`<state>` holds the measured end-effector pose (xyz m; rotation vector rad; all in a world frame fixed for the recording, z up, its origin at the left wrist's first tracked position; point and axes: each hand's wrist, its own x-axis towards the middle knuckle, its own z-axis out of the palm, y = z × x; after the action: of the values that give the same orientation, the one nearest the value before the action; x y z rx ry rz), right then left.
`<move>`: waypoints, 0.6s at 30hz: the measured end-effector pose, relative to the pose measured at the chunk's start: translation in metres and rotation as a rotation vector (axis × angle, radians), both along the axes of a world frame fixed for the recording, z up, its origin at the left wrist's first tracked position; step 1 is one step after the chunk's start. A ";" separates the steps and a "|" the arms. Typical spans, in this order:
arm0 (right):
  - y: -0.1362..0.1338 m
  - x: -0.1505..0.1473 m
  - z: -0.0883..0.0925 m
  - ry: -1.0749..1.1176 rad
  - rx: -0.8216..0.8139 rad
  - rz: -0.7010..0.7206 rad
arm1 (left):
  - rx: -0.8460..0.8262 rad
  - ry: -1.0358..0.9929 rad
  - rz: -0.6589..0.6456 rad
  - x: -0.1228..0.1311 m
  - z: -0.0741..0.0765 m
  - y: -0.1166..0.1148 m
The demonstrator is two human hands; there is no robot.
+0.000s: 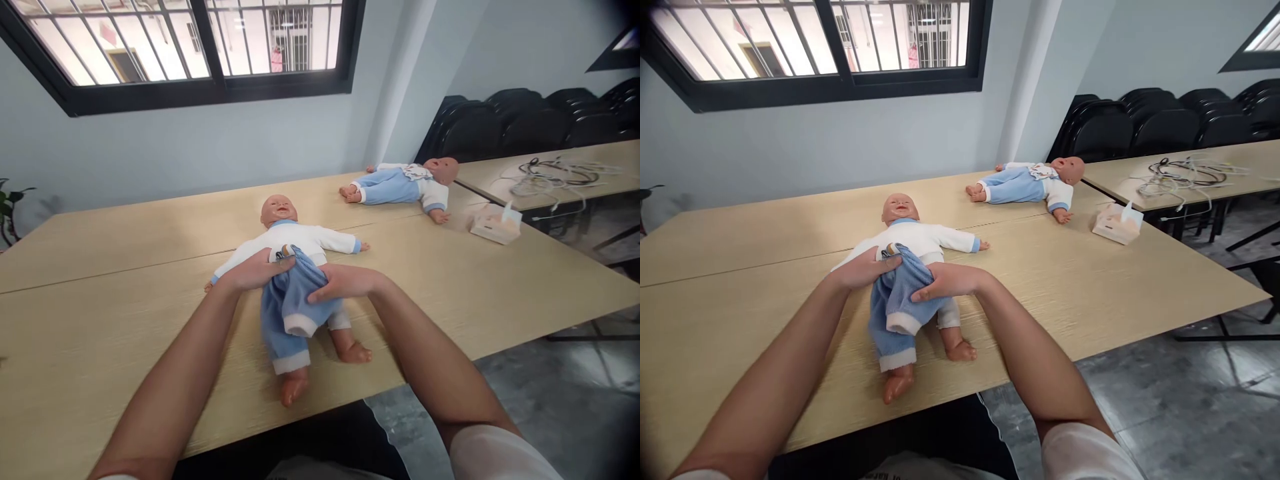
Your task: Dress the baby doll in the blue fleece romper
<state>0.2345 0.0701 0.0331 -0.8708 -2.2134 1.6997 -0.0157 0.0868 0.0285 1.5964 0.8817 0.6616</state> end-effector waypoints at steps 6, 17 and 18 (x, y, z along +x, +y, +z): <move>0.011 0.009 -0.011 0.164 0.026 -0.135 | -0.127 -0.167 0.004 0.010 -0.009 -0.019; -0.002 0.003 -0.008 0.201 -0.184 -0.056 | 0.005 0.207 -0.149 0.007 0.001 -0.070; -0.004 0.003 -0.006 0.155 -0.161 -0.029 | 0.003 0.205 -0.126 0.008 -0.001 -0.074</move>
<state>0.2372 0.0663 0.0275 -0.7737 -1.9776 1.8836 -0.0078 0.0130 0.0276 1.7283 0.9198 0.4156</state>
